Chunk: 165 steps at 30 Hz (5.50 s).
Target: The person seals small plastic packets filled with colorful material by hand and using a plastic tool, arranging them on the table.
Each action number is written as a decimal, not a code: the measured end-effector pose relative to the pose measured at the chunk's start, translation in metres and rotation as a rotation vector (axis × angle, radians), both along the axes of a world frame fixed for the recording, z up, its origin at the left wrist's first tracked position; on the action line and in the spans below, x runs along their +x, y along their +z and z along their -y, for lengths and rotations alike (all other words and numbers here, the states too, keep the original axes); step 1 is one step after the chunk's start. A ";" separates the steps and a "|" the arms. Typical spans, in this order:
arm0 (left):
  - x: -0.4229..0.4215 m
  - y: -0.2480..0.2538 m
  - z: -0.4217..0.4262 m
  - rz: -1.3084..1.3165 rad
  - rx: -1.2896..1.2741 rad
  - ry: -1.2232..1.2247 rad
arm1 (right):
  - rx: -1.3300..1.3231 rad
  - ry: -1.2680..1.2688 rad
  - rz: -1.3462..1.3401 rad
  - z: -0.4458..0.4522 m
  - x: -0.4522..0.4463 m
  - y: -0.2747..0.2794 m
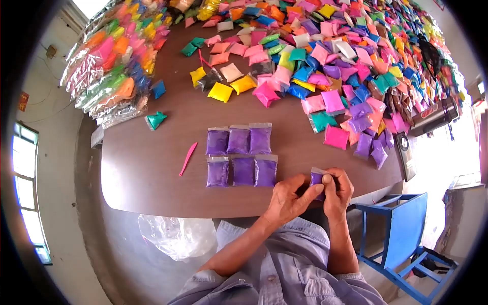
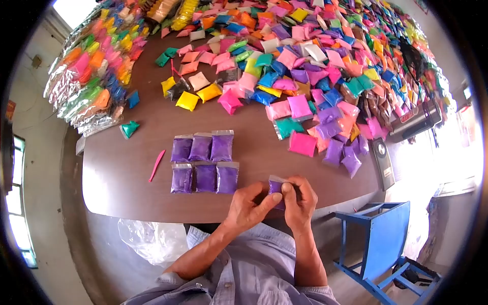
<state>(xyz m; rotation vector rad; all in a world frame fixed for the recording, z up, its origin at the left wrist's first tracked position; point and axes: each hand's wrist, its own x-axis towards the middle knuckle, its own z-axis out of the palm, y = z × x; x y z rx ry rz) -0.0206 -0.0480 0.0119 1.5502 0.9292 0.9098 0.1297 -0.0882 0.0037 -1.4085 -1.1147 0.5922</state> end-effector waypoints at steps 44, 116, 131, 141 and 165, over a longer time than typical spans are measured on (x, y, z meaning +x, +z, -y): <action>0.004 -0.020 0.002 0.091 0.268 0.183 | -0.024 -0.080 0.197 -0.001 -0.013 -0.004; 0.002 0.003 0.002 -0.009 0.054 0.033 | -0.015 -0.157 0.021 -0.002 -0.007 -0.015; 0.000 0.006 -0.002 -0.001 -0.102 0.007 | 0.000 -0.032 0.050 0.000 0.001 -0.009; -0.003 0.004 -0.004 -0.025 -0.014 0.027 | -0.014 0.024 0.021 -0.002 0.000 0.001; -0.002 -0.006 -0.002 0.199 -0.134 0.069 | -0.067 0.101 0.090 -0.002 0.001 0.000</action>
